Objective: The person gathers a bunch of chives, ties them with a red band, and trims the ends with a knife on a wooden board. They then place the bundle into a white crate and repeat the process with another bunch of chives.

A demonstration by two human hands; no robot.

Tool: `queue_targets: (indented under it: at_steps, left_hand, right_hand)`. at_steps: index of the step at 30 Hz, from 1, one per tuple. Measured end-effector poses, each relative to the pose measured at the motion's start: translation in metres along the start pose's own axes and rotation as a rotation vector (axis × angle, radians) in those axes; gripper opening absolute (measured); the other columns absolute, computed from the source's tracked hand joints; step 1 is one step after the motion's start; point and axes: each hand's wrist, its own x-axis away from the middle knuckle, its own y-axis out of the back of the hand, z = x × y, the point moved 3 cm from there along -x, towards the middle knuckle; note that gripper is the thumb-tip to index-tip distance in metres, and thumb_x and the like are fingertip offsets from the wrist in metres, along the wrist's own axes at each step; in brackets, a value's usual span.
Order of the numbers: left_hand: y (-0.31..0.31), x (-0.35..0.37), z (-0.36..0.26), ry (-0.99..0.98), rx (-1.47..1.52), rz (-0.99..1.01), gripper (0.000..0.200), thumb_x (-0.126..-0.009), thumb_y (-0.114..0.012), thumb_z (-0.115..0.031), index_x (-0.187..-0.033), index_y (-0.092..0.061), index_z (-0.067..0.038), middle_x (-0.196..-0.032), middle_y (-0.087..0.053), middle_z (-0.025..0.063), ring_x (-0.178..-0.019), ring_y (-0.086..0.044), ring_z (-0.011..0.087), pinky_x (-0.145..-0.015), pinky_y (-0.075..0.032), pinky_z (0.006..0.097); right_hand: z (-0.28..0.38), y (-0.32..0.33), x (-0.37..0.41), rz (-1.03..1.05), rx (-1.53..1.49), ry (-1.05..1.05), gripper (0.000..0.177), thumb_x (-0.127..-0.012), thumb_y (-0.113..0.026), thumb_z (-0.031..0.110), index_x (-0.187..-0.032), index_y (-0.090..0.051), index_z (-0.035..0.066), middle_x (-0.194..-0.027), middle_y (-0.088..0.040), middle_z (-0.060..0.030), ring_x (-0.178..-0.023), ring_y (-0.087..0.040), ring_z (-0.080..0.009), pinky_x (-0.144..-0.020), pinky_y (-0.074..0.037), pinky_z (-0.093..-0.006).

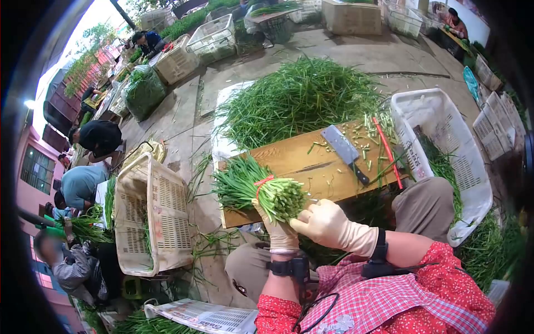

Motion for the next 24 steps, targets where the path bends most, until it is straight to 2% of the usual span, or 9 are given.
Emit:
queue_targets:
  at_steps: [6, 8, 10, 14, 16, 18, 19, 21, 24]
  left_hand:
    - [-0.013, 0.002, -0.002, 0.027, -0.018, 0.033, 0.078, -0.095, -0.038, -0.072, -0.139, -0.05, -0.008, -0.131, -0.06, 0.0132, -0.114, -0.06, 0.0297, -0.1, -0.05, 0.0446]
    - [-0.011, 0.001, -0.002, 0.039, 0.022, 0.004, 0.079, -0.094, -0.039, -0.072, -0.139, -0.05, -0.008, -0.131, -0.06, 0.0139, -0.115, -0.06, 0.0304, -0.1, -0.05, 0.045]
    - [-0.002, -0.004, 0.0, 0.083, 0.103, 0.076, 0.076, -0.095, -0.036, -0.071, -0.143, -0.046, -0.013, -0.131, -0.06, 0.0139, -0.113, -0.06, 0.0371, -0.1, -0.049, 0.0541]
    - [0.001, -0.004, 0.0, 0.103, 0.21, 0.09, 0.077, -0.096, -0.034, -0.071, -0.145, -0.044, -0.013, -0.14, -0.053, 0.0141, -0.12, -0.055, 0.0379, -0.102, -0.044, 0.0583]
    - [0.004, -0.006, 0.001, 0.114, 0.335, 0.058, 0.078, -0.095, -0.034, -0.071, -0.146, -0.044, -0.013, -0.141, -0.052, 0.0143, -0.121, -0.055, 0.0377, -0.102, -0.044, 0.0596]
    - [0.007, -0.005, 0.001, 0.098, 0.228, 0.134, 0.076, -0.096, -0.035, -0.07, -0.145, -0.045, -0.012, -0.14, -0.054, 0.0144, -0.122, -0.055, 0.0368, -0.103, -0.043, 0.0589]
    - [0.007, -0.005, 0.0, 0.096, 0.23, 0.161, 0.076, -0.096, -0.036, -0.07, -0.145, -0.045, -0.012, -0.139, -0.055, 0.0144, -0.122, -0.055, 0.0367, -0.103, -0.043, 0.0587]
    - [0.006, -0.002, 0.001, 0.093, 0.21, 0.169, 0.077, -0.094, -0.039, -0.071, -0.143, -0.047, -0.012, -0.136, -0.057, 0.0136, -0.12, -0.056, 0.0352, -0.102, -0.045, 0.0565]
    - [-0.005, -0.003, -0.001, 0.081, 0.175, 0.129, 0.078, -0.091, -0.044, -0.074, -0.14, -0.05, -0.013, -0.131, -0.06, 0.0121, -0.116, -0.06, 0.0323, -0.099, -0.051, 0.0522]
  right_hand:
    - [-0.001, 0.003, -0.008, -0.043, -0.186, -0.003, 0.012, -0.073, -0.068, 0.021, -0.077, -0.058, 0.016, -0.064, -0.05, 0.0008, -0.06, -0.058, -0.0199, -0.057, -0.046, -0.0348]
    - [-0.004, 0.024, -0.008, -0.097, -0.308, -0.094, 0.012, -0.073, -0.074, 0.015, -0.075, -0.062, 0.015, -0.068, -0.057, -0.0014, -0.06, -0.059, -0.0228, -0.056, -0.047, -0.0344]
    - [-0.014, 0.058, -0.011, -0.168, -0.477, -0.191, 0.007, -0.077, -0.072, 0.013, -0.077, -0.066, 0.013, -0.072, -0.063, -0.0041, -0.06, -0.061, -0.0238, -0.054, -0.047, -0.0348]
    - [-0.065, 0.128, -0.005, -0.354, -0.639, -0.549, 0.007, -0.085, -0.068, 0.005, -0.078, -0.067, 0.006, -0.066, -0.062, 0.0002, -0.058, -0.056, -0.0106, -0.056, -0.045, -0.0261]
    - [-0.113, 0.153, 0.003, -0.517, -0.554, -0.71, 0.006, -0.087, -0.066, 0.007, -0.081, -0.067, 0.004, -0.069, -0.059, 0.0046, -0.062, -0.051, -0.004, -0.055, -0.042, -0.0235]
    - [-0.161, 0.19, -0.005, -0.715, -0.489, -0.784, 0.008, -0.091, -0.063, 0.01, -0.086, -0.068, 0.006, -0.069, -0.054, 0.0054, -0.059, -0.044, -0.0007, -0.054, -0.04, -0.0194]
    - [-0.203, 0.203, 0.004, -0.764, -0.334, -0.839, 0.013, -0.093, -0.066, 0.017, -0.094, -0.068, 0.005, -0.078, -0.062, 0.002, -0.065, -0.052, -0.0024, -0.057, -0.044, -0.0174]
    - [-0.275, 0.203, 0.008, -0.936, -0.42, -0.736, 0.021, -0.095, -0.067, 0.024, -0.102, -0.066, 0.004, -0.095, -0.068, -0.0039, -0.083, -0.063, -0.0115, -0.07, -0.053, -0.0247]
    - [-0.247, 0.161, -0.013, -0.543, 0.019, -0.661, 0.024, -0.093, -0.07, 0.021, -0.109, -0.065, 0.004, -0.114, -0.068, -0.0101, -0.105, -0.064, -0.0219, -0.088, -0.054, -0.0342]
